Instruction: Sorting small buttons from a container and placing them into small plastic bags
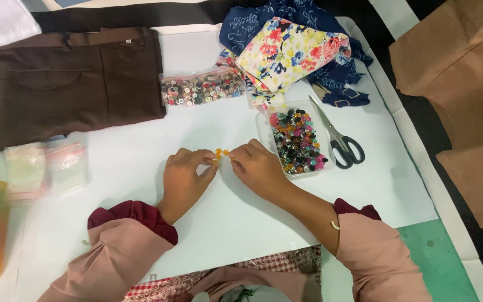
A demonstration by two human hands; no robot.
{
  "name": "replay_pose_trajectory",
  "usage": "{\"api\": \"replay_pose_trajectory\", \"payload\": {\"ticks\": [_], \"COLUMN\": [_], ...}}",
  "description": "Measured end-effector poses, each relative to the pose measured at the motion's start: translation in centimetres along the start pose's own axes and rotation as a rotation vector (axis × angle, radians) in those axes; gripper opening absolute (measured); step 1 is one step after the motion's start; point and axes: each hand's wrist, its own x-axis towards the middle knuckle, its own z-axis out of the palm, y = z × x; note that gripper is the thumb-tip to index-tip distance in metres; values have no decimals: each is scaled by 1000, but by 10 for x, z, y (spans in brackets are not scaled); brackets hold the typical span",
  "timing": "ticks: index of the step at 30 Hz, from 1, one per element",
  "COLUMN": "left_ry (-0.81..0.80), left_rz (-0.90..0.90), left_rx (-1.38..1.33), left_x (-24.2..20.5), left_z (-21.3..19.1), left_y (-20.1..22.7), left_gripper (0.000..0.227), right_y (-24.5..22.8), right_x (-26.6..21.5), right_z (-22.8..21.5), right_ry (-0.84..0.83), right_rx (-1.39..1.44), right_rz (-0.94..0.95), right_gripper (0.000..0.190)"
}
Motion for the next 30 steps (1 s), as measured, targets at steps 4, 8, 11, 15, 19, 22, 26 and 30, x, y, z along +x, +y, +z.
{"api": "replay_pose_trajectory", "payload": {"ticks": [4, 8, 11, 15, 19, 22, 26, 30], "left_ry": [10, -26, -52, 39, 75, 70, 19, 84], "left_rz": [55, 85, 84, 161, 217, 271, 310, 176], "left_rx": [21, 110, 153, 151, 112, 57, 13, 75], "left_x": [-1, 4, 5, 9, 26, 48, 79, 102], "left_z": [7, 4, 2, 8, 17, 32, 70, 99], "left_y": [-2, 5, 8, 11, 24, 43, 70, 108], "left_gripper": [15, 9, 10, 19, 23, 20, 16, 12], "right_y": [-8, -12, -16, -8, 31, 71, 98, 124], "right_x": [4, 5, 8, 16, 31, 26, 17, 3], "right_z": [-6, -9, -15, -28, -64, -76, -79, -60], "right_ry": [2, -38, -71, -6, 77, 107, 23, -151], "right_rx": [52, 59, 76, 46, 28, -82, -131, -173], "right_rz": [1, -3, 1, -37, 52, 159, 193, 246], "right_gripper": [10, 5, 6, 8, 8, 13, 11, 6]}}
